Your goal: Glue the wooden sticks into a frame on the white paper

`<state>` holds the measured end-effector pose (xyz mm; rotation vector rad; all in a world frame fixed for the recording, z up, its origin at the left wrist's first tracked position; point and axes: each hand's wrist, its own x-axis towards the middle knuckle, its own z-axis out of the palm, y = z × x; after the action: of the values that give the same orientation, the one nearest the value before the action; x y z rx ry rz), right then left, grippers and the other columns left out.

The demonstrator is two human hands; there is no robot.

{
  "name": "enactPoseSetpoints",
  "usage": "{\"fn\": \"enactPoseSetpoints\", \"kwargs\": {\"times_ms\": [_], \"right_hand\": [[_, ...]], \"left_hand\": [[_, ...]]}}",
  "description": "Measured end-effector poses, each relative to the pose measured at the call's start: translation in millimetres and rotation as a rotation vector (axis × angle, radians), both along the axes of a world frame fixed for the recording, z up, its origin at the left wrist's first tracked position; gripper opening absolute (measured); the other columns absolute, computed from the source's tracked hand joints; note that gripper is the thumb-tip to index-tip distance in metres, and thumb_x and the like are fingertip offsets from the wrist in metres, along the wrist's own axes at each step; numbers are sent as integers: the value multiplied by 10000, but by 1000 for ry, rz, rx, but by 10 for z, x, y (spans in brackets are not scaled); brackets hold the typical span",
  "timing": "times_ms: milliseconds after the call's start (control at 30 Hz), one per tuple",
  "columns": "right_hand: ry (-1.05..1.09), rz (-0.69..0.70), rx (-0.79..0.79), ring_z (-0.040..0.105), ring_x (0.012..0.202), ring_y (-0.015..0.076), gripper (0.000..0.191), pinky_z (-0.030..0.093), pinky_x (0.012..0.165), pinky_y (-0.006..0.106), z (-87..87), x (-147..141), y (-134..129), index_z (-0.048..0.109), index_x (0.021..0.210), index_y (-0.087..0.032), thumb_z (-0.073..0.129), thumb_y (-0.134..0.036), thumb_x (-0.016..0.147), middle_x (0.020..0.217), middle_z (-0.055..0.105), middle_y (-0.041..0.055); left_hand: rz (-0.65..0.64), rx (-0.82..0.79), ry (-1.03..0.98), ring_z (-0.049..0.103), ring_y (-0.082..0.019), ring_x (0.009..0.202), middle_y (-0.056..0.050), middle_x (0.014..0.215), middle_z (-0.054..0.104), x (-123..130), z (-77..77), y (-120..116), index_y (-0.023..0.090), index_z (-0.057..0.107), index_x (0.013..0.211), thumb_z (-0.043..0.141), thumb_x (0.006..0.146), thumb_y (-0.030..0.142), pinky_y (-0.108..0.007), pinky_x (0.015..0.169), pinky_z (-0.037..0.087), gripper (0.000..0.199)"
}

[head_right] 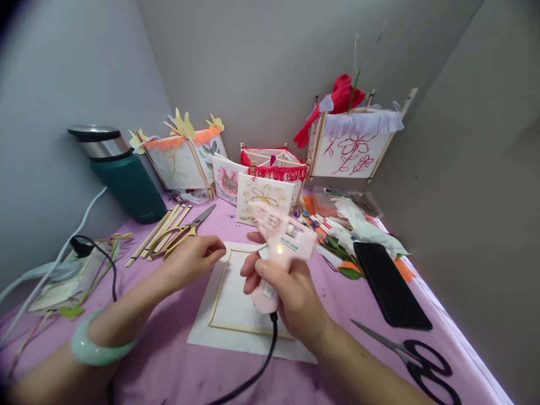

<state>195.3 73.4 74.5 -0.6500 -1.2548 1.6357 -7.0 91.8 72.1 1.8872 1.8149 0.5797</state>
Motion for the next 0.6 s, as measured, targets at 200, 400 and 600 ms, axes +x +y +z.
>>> {"fn": "enactPoseSetpoints", "kwargs": {"times_ms": [200, 400, 600], "right_hand": [[-204, 88, -273, 487, 454, 78, 328, 342, 401, 192, -116, -149, 180, 576, 896, -155, 544, -475, 832, 658, 565, -7], [-315, 70, -412, 511, 468, 79, 397, 346, 423, 187, -323, -219, 312, 572, 868, -156, 526, -548, 823, 669, 595, 1], [-371, 96, -390, 505, 466, 81, 406, 370, 473, 209, -358, -231, 295, 579, 824, -150, 488, -544, 854, 658, 608, 12]], "left_hand": [[31, -57, 132, 583, -175, 659, -38, 672, 645, 35, -339, 39, 179, 618, 721, 531, 760, 333, -263, 557, 331, 181], [70, -67, 167, 580, -180, 654, -53, 697, 658, 19, -414, 47, 177, 607, 733, 530, 763, 358, -268, 554, 310, 199], [45, -87, 196, 582, -195, 644, -77, 704, 663, 33, -383, 47, 175, 617, 750, 492, 790, 370, -272, 558, 316, 236]]}}
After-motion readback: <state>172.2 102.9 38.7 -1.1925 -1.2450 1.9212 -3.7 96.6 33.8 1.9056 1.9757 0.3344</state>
